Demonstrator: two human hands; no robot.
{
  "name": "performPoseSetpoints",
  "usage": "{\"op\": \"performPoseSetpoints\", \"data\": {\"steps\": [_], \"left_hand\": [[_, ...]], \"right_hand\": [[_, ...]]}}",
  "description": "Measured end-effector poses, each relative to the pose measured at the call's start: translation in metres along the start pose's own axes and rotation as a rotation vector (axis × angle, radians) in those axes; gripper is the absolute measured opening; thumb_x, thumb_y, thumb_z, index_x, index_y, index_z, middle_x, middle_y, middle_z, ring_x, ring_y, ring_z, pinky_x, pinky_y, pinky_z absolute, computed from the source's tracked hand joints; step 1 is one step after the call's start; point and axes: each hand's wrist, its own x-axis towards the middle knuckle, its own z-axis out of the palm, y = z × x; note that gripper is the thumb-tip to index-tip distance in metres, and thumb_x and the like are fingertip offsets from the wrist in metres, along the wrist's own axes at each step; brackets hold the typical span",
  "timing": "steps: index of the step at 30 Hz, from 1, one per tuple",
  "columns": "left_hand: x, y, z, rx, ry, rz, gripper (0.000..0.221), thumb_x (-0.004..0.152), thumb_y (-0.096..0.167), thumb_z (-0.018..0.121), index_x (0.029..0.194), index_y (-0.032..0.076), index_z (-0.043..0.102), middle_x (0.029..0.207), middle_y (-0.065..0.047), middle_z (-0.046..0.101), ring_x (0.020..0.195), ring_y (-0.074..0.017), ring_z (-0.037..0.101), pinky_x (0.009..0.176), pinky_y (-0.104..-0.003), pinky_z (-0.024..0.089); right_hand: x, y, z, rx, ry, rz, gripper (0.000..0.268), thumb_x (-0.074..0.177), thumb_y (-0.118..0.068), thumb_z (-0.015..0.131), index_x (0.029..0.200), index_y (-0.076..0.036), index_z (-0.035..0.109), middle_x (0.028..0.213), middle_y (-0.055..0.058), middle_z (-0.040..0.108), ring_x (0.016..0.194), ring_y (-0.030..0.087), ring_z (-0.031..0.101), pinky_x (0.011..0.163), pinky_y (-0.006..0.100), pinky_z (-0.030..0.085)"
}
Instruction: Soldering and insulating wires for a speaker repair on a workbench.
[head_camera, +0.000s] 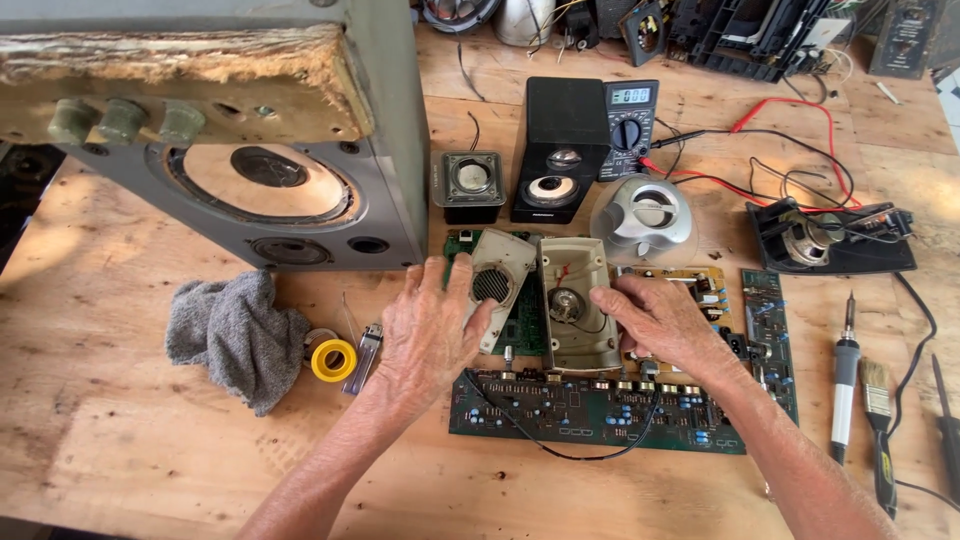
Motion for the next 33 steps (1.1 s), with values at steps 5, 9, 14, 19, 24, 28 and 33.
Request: {"op": "performPoseSetpoints", "data": {"steps": [5, 9, 14, 19, 24, 28, 33], "left_hand": [[-0.018, -0.037, -0.033, 0.032, 0.132, 0.026, 0.045, 0.084, 0.032, 0.067, 0.124, 0.014, 0.061, 0.101, -0.009, 0.06, 0.096, -0.0289, 0.066, 0.067, -0.041, 0.061], [-0.039, -0.059, -0.075, -0.124, 0.125, -0.031, 0.033, 0.089, 0.018, 0.056, 0.119, 0.005, 0.06, 0.098, -0.014, 0.063, 0.085, -0.0381, 0.062, 0.066, -0.049, 0.051], [-0.082, -0.092, -0.073, -0.046, 0.026, -0.136, 0.042, 0.084, 0.021, 0.063, 0.124, 0.01, 0.058, 0.098, -0.011, 0.06, 0.088, -0.0336, 0.056, 0.076, -0.046, 0.048], [-0.115, -0.108, -0.053, 0.01, -0.04, -0.169, 0.06, 0.073, 0.03, 0.077, 0.126, 0.013, 0.054, 0.119, -0.008, 0.058, 0.099, -0.0327, 0.052, 0.079, -0.048, 0.046], [-0.121, -0.109, -0.046, 0.036, -0.032, -0.196, 0.073, 0.073, 0.038, 0.08, 0.135, 0.011, 0.052, 0.127, -0.011, 0.056, 0.111, -0.0337, 0.05, 0.085, -0.049, 0.043], [-0.121, -0.114, -0.051, 0.129, -0.055, -0.244, 0.069, 0.079, 0.052, 0.069, 0.134, 0.016, 0.051, 0.123, -0.008, 0.057, 0.106, -0.0331, 0.049, 0.083, -0.049, 0.04], [-0.126, -0.118, -0.051, 0.291, -0.011, -0.336, 0.083, 0.075, 0.074, 0.058, 0.134, 0.016, 0.052, 0.116, -0.008, 0.059, 0.1, -0.0337, 0.051, 0.083, -0.049, 0.04]], "right_hand": [[-0.008, -0.005, -0.007, -0.078, 0.02, 0.022, 0.059, 0.099, -0.05, 0.049, 0.084, 0.002, 0.072, 0.052, 0.021, 0.064, 0.043, 0.025, 0.065, 0.044, 0.036, 0.057], [-0.032, -0.022, -0.014, -0.095, 0.06, 0.11, 0.048, 0.096, -0.044, 0.052, 0.09, -0.002, 0.075, 0.053, 0.014, 0.068, 0.043, 0.019, 0.058, 0.05, 0.029, 0.048], [-0.06, -0.021, -0.025, -0.028, 0.163, 0.223, 0.036, 0.09, -0.026, 0.064, 0.121, -0.01, 0.074, 0.086, 0.021, 0.078, 0.066, 0.028, 0.072, 0.07, 0.04, 0.066], [-0.088, -0.011, -0.03, -0.191, 0.236, 0.16, 0.031, 0.096, -0.024, 0.061, 0.119, -0.01, 0.074, 0.08, 0.016, 0.08, 0.075, 0.025, 0.078, 0.072, 0.034, 0.064], [-0.096, 0.015, -0.033, -0.031, 0.222, 0.292, 0.033, 0.103, -0.013, 0.057, 0.132, -0.006, 0.069, 0.094, 0.026, 0.075, 0.072, 0.037, 0.069, 0.063, 0.044, 0.054], [-0.095, 0.052, -0.038, -0.092, 0.194, 0.32, 0.04, 0.101, -0.015, 0.057, 0.14, -0.009, 0.063, 0.102, 0.026, 0.077, 0.077, 0.039, 0.072, 0.064, 0.047, 0.058], [-0.088, 0.094, -0.042, -0.028, 0.225, 0.317, 0.041, 0.101, -0.01, 0.059, 0.142, -0.007, 0.063, 0.097, 0.03, 0.075, 0.074, 0.041, 0.07, 0.059, 0.048, 0.055]]}}
